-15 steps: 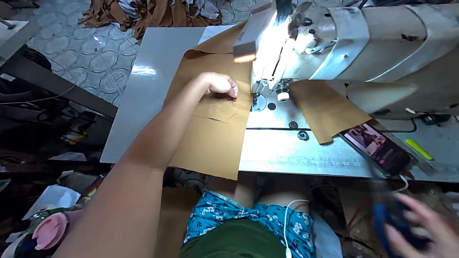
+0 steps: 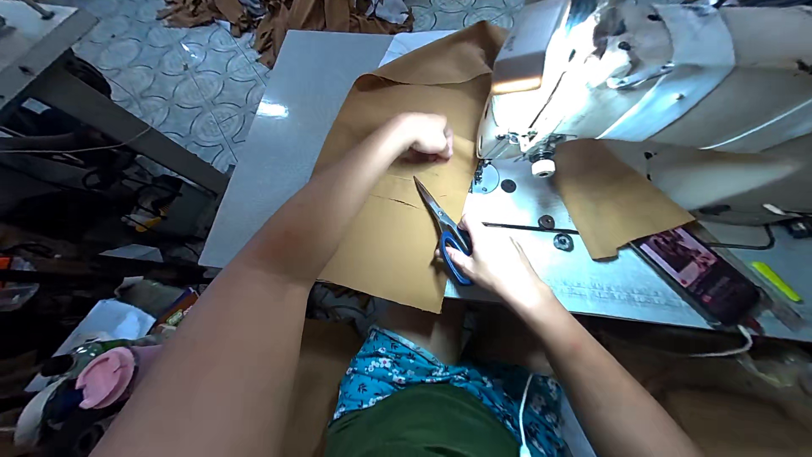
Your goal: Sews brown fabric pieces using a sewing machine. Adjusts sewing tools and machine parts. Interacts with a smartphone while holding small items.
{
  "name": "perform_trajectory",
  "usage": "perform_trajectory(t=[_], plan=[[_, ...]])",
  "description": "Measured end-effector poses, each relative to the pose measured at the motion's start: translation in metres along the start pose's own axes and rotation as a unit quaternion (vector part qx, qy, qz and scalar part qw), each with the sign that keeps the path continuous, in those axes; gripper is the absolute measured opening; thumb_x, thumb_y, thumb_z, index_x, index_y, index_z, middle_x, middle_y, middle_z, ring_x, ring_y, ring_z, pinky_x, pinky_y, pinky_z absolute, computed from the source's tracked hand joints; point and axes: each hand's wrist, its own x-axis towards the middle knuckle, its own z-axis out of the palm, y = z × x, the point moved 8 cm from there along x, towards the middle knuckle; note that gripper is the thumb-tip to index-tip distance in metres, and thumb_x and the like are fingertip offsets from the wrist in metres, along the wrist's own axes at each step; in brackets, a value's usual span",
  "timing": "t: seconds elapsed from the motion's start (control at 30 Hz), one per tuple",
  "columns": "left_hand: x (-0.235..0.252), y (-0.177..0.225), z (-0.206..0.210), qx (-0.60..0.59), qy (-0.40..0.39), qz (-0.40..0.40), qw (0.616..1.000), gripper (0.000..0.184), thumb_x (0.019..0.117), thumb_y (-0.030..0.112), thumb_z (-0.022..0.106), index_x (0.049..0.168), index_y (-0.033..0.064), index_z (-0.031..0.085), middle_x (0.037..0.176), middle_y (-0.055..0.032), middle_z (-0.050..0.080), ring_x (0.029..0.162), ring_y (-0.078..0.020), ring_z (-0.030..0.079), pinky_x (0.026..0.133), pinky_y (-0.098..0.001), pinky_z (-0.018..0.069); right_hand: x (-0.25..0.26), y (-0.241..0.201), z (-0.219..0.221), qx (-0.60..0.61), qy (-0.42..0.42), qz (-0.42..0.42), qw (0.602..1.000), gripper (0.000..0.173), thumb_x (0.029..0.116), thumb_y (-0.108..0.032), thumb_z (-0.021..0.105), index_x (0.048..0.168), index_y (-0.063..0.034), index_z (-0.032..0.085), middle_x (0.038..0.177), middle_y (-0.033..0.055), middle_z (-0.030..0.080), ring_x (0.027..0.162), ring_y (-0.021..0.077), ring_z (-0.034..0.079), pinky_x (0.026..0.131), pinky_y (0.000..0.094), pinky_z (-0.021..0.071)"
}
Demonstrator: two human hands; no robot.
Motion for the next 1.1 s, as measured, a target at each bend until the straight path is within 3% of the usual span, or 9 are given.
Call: perform_trajectory(t=[0.17,0.27,0.37,0.53,0.67,0.73,0.83,0.93,1.1], plan=[[0.027,0.010,0.001,0.095,0.205,0.068,0.972,0.050,0.1054,0.025,0.056,0.153,0.0139,0.048,0.143,-0.0232,0.055,0.123,-0.0439,0.060,0.099,-0.0638,0.0474,-0.052,0.025,-0.005,0.047,-0.001,0.035,0.998,0.046,0.0989,-0.037,0.067,0.126,0.0004,0.064,0.102,0.0212,0.070,0.096,0.0375,0.069,0.085,0.0572,0.0528],[0.032,-0.014,-0.012,0.073,0.255,0.010,0.964,0.032,0.1064,0.014,0.047,0.131,0.0036,0.065,0.132,-0.0231,0.064,0.122,-0.0442,0.062,0.099,-0.0664,0.0466,-0.089,0.057,-0.024,0.058,0.091,0.064,0.992,0.043,0.0956,-0.031,0.068,0.124,0.0007,0.065,0.085,0.0176,0.068,0.076,0.0346,0.067,0.070,0.0558,0.0525],[-0.041,-0.040,-0.057,-0.025,0.403,-0.085,0.911,0.038,0.1069,0.015,0.046,0.138,-0.0043,0.056,0.136,-0.0287,0.059,0.130,-0.0443,0.055,0.109,-0.0614,0.0408,-0.116,0.095,-0.051,0.030,0.202,0.087,0.975,0.040,0.0921,-0.026,0.068,0.121,0.0019,0.066,0.074,0.0163,0.065,0.064,0.0348,0.063,0.060,0.0563,0.0499],[-0.164,-0.154,-0.109,-0.079,0.628,-0.136,0.763,0.047,0.1103,0.024,0.033,0.138,-0.0099,0.050,0.131,-0.0278,0.060,0.120,-0.0283,0.061,0.105,-0.0365,0.0462,-0.084,0.141,-0.097,-0.027,0.210,0.156,0.965,0.043,0.0963,-0.024,0.073,0.130,-0.0006,0.063,0.093,0.0279,0.068,0.087,0.0514,0.066,0.076,0.0723,0.0480],[-0.161,-0.149,-0.037,0.005,0.360,-0.191,0.913,0.048,0.1065,0.032,0.055,0.138,-0.0051,0.054,0.119,-0.0398,0.062,0.114,-0.0606,0.058,0.095,-0.0787,0.0406,0.000,0.148,-0.121,-0.064,0.171,0.077,0.980,0.044,0.1000,-0.027,0.068,0.137,-0.0042,0.061,0.114,0.0307,0.069,0.107,0.0540,0.065,0.090,0.0739,0.0452],[-0.157,-0.141,-0.001,0.057,0.267,-0.257,0.927,0.053,0.1019,0.037,0.064,0.139,-0.0001,0.058,0.127,-0.0391,0.060,0.119,-0.0629,0.055,0.093,-0.0820,0.0383,0.041,0.150,-0.122,-0.088,0.149,0.066,0.983,0.043,0.1020,-0.026,0.064,0.140,-0.0059,0.060,0.126,0.0287,0.066,0.119,0.0513,0.061,0.099,0.0715,0.0428],[-0.154,-0.101,0.006,0.083,0.366,-0.195,0.906,0.054,0.1017,0.035,0.064,0.142,0.0000,0.055,0.146,-0.0357,0.046,0.132,-0.0606,0.044,0.099,-0.0789,0.0365,0.085,0.148,-0.125,-0.134,0.167,0.086,0.973,0.046,0.1076,-0.030,0.052,0.135,0.0055,0.060,0.137,0.0358,0.057,0.135,0.0541,0.049,0.107,0.0732,0.0340],[-0.129,-0.103,0.033,0.060,0.299,-0.194,0.932,0.064,0.1027,0.051,0.055,0.153,0.0129,0.047,0.161,-0.0245,0.035,0.143,-0.0543,0.034,0.104,-0.0774,0.0340,0.121,0.163,-0.120,-0.160,0.234,0.084,0.955,0.052,0.1045,-0.038,0.053,0.140,0.0004,0.058,0.146,0.0308,0.053,0.142,0.0479,0.044,0.111,0.0725,0.0319],[-0.139,-0.089,0.026,0.084,0.270,-0.276,0.919,0.058,0.0991,0.048,0.063,0.132,0.0001,0.064,0.144,-0.0351,0.048,0.136,-0.0593,0.039,0.099,-0.0798,0.0329,0.113,0.153,-0.125,-0.129,0.245,0.112,0.955,0.059,0.1033,-0.043,0.054,0.145,-0.0014,0.054,0.149,0.0294,0.050,0.145,0.0460,0.041,0.113,0.0714,0.0300]])
